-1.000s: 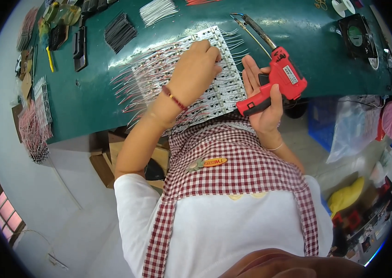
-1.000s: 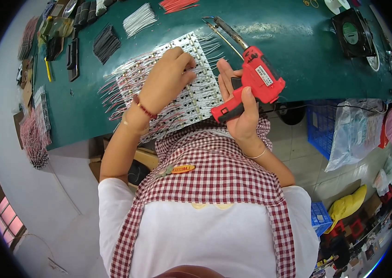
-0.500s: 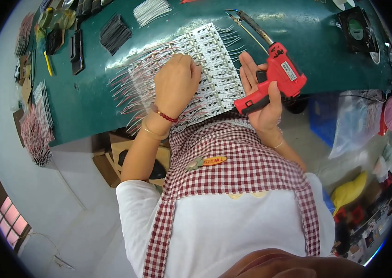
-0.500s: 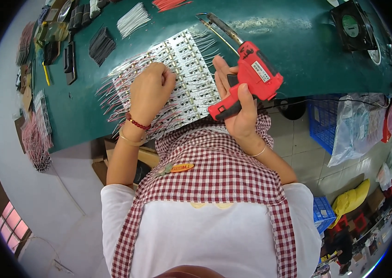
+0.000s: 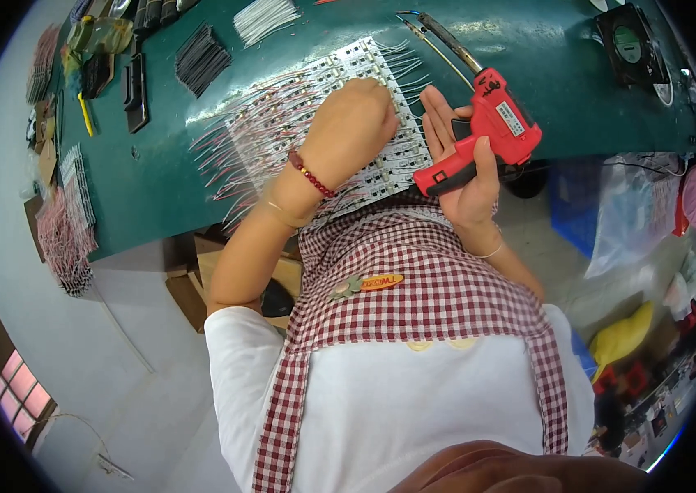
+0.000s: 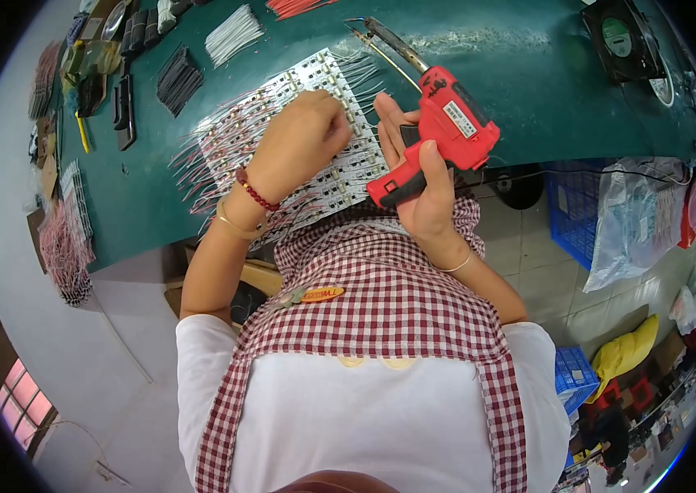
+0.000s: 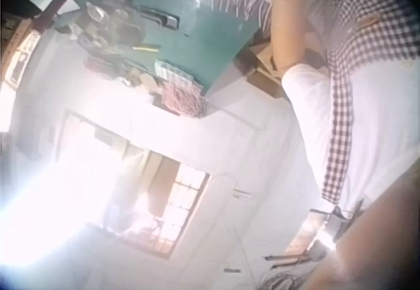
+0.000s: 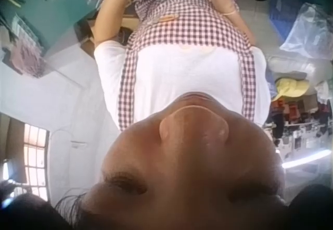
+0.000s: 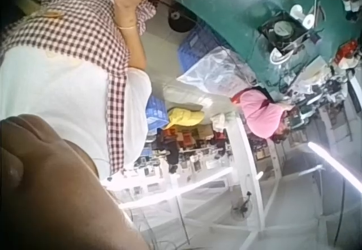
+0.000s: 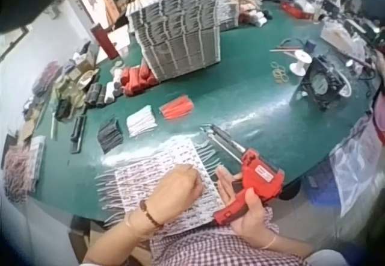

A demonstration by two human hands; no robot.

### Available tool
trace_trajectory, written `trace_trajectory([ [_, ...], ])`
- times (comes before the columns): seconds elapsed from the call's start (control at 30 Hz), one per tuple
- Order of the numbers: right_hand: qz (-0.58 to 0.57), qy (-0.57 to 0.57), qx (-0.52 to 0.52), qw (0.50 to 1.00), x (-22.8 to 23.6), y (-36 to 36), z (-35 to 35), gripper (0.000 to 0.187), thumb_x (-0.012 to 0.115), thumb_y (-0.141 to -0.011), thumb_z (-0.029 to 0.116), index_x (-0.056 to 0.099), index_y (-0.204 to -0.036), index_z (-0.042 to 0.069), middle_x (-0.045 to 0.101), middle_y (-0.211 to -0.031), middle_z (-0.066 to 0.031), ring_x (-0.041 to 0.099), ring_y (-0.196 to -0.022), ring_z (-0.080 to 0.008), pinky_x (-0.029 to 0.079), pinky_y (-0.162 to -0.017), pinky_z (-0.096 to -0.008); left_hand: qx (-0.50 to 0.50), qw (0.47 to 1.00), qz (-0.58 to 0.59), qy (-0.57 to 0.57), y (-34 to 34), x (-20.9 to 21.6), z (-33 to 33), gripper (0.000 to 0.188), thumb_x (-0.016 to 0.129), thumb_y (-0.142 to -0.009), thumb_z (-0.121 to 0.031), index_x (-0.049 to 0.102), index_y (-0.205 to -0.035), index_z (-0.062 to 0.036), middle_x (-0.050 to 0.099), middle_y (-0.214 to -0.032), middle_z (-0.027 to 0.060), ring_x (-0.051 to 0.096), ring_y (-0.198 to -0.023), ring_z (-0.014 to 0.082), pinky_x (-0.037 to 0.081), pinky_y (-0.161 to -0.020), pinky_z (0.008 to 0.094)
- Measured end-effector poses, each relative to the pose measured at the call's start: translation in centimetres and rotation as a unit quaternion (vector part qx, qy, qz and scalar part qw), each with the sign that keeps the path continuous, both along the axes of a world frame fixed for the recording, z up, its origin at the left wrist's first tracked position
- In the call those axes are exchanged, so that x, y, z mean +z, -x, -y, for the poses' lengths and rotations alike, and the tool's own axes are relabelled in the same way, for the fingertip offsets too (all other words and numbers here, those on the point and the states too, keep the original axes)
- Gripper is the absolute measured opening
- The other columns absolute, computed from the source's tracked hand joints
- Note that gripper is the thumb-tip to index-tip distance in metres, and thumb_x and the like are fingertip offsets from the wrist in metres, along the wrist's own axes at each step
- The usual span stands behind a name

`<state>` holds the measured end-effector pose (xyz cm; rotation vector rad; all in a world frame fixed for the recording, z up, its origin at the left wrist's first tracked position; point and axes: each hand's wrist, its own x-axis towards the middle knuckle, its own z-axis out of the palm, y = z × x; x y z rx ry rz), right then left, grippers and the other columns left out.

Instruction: The person solders wires onto circuit board panels using a soldering gun, positioning and pressing the wires against the boards by hand.

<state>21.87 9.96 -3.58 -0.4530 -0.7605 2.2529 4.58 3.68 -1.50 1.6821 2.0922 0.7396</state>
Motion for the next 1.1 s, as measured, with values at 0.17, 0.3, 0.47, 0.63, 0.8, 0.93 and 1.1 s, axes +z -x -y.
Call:
trace_trajectory([
  [0.17,0.025,-0.010,-0.019,0.999,0.2,0.2,0.1,0.043,0.048,-0.097,0.038,0.042,-0.126,0.006,0.030,-0.146,-0.0309,0.026,-0.141,-0.0373,0.019,-0.118,-0.0414,0.131,0.990,-0.017,0.048,-0.2,1.0,2.9,0.014,0.062,-0.080,-0.012,0.056,-0.073,-0.0018,0.058,-0.072,0.0129,0.057,-0.067,0.0324,0.046,-0.061,0.0409],
  [0.3,0.027,-0.011,-0.016,0.999,0.3,0.2,0.0,0.043,0.048,-0.096,0.038,0.042,-0.125,0.007,0.030,-0.146,-0.0308,0.026,-0.141,-0.0372,0.019,-0.118,-0.0412,0.157,0.979,-0.103,0.079,-0.2,0.9,4.0,0.013,0.063,-0.081,-0.013,0.057,-0.074,-0.0034,0.057,-0.071,0.0117,0.057,-0.065,0.0315,0.045,-0.058,0.0403],
  [0.47,0.028,-0.011,-0.019,0.999,0.2,0.2,0.1,0.042,0.048,-0.096,0.037,0.042,-0.125,0.006,0.029,-0.146,-0.0312,0.026,-0.141,-0.0372,0.019,-0.118,-0.0412,0.042,0.993,-0.108,-0.026,-1.3,2.1,1.9,0.010,0.067,-0.077,-0.011,0.059,-0.080,-0.0046,0.057,-0.083,0.0112,0.055,-0.082,0.0310,0.046,-0.071,0.0393],
  [0.63,0.025,-0.002,-0.014,1.000,0.4,0.2,0.1,0.043,0.047,-0.097,0.037,0.042,-0.125,0.005,0.030,-0.146,-0.0317,0.026,-0.141,-0.0373,0.020,-0.118,-0.0414,-0.025,0.999,0.015,0.026,-1.4,0.5,0.7,0.014,0.068,-0.076,-0.011,0.059,-0.080,-0.0013,0.057,-0.085,0.0129,0.055,-0.086,0.0320,0.046,-0.076,0.0398],
  [0.8,0.009,-0.005,-0.016,1.000,0.1,0.2,0.0,0.042,0.048,-0.097,0.036,0.041,-0.125,0.006,0.032,-0.146,-0.0290,0.025,-0.141,-0.0354,0.017,-0.118,-0.0417,0.010,0.997,0.073,0.037,-0.9,0.9,1.1,0.012,0.067,-0.076,-0.009,0.058,-0.079,-0.0014,0.056,-0.082,0.0122,0.054,-0.085,0.0318,0.045,-0.076,0.0399],
  [0.93,0.021,-0.011,-0.017,1.000,0.2,0.2,0.0,0.043,0.048,-0.096,0.038,0.042,-0.125,0.007,0.030,-0.145,-0.0314,0.026,-0.141,-0.0373,0.018,-0.118,-0.0415,-0.026,0.999,0.036,-0.001,-0.8,0.7,1.5,0.010,0.065,-0.077,-0.008,0.058,-0.079,-0.0015,0.055,-0.081,0.0113,0.054,-0.084,0.0310,0.045,-0.075,0.0396],
  [1.1,0.022,-0.010,-0.015,1.000,0.1,0.1,-0.1,0.042,0.047,-0.097,0.038,0.042,-0.125,0.006,0.030,-0.146,-0.0315,0.025,-0.141,-0.0373,0.018,-0.118,-0.0415,-0.095,0.995,0.011,0.007,0.0,0.1,1.0,0.010,0.065,-0.078,-0.007,0.057,-0.081,-0.0018,0.055,-0.081,0.0115,0.053,-0.083,0.0308,0.044,-0.073,0.0393],
])
